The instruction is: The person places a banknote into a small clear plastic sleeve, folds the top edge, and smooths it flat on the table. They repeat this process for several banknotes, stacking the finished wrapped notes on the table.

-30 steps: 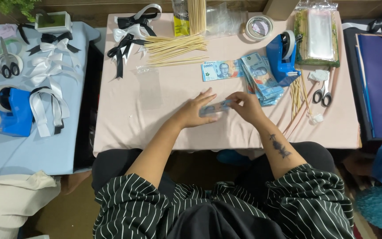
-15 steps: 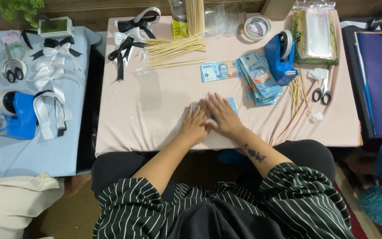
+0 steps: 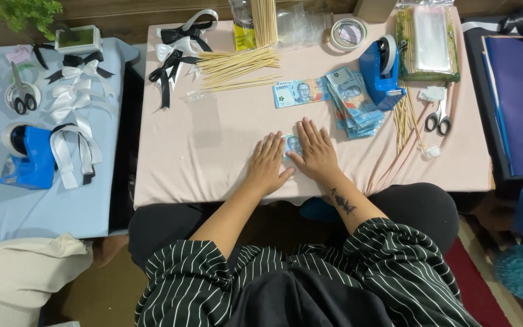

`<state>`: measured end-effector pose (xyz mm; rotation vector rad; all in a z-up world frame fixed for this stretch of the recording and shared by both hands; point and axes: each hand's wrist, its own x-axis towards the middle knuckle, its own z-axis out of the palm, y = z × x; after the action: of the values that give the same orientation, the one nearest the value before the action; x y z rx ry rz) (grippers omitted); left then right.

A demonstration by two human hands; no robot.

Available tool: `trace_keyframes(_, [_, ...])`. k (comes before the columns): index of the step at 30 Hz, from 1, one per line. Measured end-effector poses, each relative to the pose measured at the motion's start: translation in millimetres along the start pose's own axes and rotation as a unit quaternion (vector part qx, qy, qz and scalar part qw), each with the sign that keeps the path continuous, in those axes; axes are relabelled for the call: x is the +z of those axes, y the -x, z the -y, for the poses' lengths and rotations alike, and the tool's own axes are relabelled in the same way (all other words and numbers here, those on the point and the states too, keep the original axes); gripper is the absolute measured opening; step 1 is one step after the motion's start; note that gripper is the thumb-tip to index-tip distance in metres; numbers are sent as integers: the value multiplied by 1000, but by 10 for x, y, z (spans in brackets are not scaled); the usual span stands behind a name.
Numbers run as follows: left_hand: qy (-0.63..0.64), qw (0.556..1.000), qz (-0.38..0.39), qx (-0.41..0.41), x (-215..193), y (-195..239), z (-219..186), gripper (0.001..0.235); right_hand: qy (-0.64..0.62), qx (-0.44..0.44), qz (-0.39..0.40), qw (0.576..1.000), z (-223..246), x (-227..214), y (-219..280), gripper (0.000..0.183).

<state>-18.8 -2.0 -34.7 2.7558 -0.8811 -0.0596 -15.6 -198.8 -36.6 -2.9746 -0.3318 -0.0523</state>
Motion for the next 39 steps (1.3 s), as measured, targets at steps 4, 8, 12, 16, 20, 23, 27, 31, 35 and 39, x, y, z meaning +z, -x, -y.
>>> trace_keyframes(4, [-5,1000,-6,-12,-81,27,-59,94,-13,28,24,999,76,-139,9,93])
trace_keyframes(8, [2,999,16,-49,-213,49,-87,100,-29,55,45,997,139,-225,-3,90])
trace_keyframes(12, [-4,997,31,-66,-254,51,-98,108,-23,93,55,994,153,-293,1,90])
trace_keyframes(16, [-11,997,29,-73,-243,18,-104,111,-13,94,67,993,158,-308,-16,90])
trace_keyframes(20, [5,993,71,-98,-344,19,-145,117,-22,100,77,992,164,-310,-14,94])
trace_keyframes(23, [-1,992,81,-101,-355,15,-151,116,-29,102,72,992,119,-211,-45,95])
trace_keyframes(27, [18,991,85,-103,-366,17,-154,116,-49,112,58,991,79,-129,-64,83])
trace_keyframes(31, [17,990,92,-106,-440,26,-180,117,-61,116,28,991,38,-112,-46,74])
trace_keyframes(35, [13,990,92,-103,-431,16,-173,119,-83,142,-19,986,-25,-50,-61,64])
trace_keyframes(39, [8,991,92,-101,-414,21,-169,121,-94,139,-54,984,-59,48,-65,66])
